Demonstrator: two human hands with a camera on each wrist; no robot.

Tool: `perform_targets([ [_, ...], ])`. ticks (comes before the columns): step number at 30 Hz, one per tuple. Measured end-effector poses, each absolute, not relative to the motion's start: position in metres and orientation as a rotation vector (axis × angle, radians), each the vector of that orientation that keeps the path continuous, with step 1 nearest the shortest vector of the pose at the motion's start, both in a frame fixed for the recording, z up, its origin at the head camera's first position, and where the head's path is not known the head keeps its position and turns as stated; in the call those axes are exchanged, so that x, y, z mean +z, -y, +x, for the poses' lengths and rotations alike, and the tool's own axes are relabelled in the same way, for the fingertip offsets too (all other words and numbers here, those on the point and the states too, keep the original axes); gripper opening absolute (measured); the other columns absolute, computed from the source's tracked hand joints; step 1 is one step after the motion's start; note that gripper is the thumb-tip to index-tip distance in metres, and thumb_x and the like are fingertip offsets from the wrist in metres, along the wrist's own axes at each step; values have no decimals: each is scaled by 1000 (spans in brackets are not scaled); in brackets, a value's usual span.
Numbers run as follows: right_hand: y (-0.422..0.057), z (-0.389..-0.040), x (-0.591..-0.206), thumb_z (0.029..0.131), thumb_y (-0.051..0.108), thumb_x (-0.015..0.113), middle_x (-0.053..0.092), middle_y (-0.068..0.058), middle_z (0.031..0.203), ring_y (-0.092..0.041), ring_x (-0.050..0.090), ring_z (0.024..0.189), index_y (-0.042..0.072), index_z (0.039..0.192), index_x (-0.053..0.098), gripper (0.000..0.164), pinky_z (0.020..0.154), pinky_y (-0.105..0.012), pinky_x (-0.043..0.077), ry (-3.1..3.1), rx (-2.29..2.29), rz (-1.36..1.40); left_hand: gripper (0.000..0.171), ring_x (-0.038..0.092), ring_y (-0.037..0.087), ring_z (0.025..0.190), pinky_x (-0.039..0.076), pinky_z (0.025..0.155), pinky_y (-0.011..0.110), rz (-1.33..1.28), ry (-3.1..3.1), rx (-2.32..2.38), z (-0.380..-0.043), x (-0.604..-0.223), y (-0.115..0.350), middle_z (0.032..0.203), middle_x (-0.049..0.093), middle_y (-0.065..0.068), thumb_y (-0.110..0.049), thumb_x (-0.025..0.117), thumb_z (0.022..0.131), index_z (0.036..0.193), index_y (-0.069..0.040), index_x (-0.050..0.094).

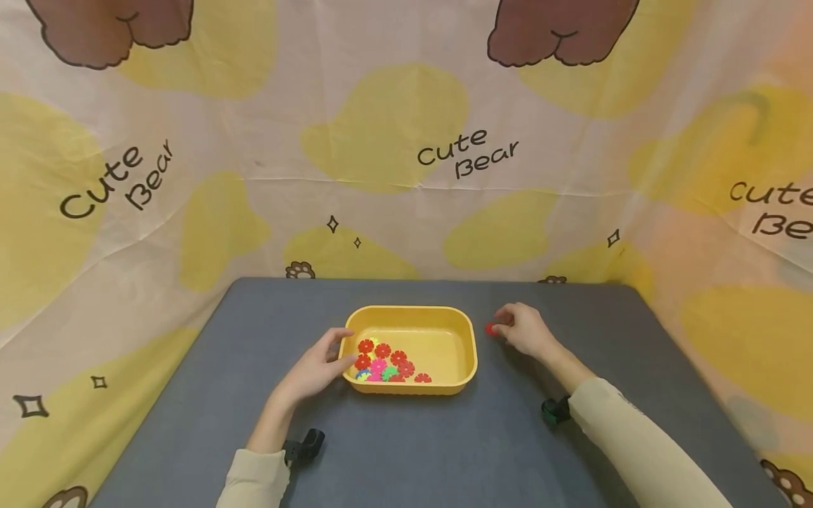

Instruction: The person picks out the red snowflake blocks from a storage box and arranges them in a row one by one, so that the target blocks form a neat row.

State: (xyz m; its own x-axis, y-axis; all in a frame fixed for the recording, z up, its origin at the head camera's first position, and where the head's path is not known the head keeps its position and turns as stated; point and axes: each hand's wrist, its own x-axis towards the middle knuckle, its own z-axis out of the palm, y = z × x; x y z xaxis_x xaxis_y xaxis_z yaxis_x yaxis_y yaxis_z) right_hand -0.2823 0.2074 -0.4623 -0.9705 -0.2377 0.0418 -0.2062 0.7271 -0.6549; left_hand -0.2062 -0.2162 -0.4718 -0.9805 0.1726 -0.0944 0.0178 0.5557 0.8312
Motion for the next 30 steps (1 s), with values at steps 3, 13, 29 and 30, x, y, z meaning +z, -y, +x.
perform_targets([
  [3,-205,-279,-449,96,11,71,66,-18,106,-20,67,71,-6,121,65,31,62,-33,58,-2887,-1107,-421,54,55,42,128,52,97,54,164,-2622,1398,-207,-472,217,155,41,16,-29,68,98,146,-16,45],
  [13,-182,-257,-419,95,17,73,73,-9,97,-22,70,82,5,114,70,23,71,-37,58,-2884,-1242,-523,54,54,43,130,51,98,54,168,-2610,1415,-207,-474,219,156,39,18,-28,68,99,146,-15,45],
  [29,-129,-235,-412,91,11,77,69,1,95,-15,64,85,5,107,74,17,74,-33,56,-2886,-1218,-810,54,53,42,131,51,99,53,186,-2593,1423,-208,-472,218,158,37,19,-27,68,99,146,-15,44],
  [30,-125,-235,-413,91,12,77,69,2,94,-14,64,85,7,106,74,16,74,-32,56,-2869,-1215,-815,54,53,43,132,51,99,53,188,-2597,1419,-208,-472,218,158,37,19,-27,68,99,146,-15,44],
])
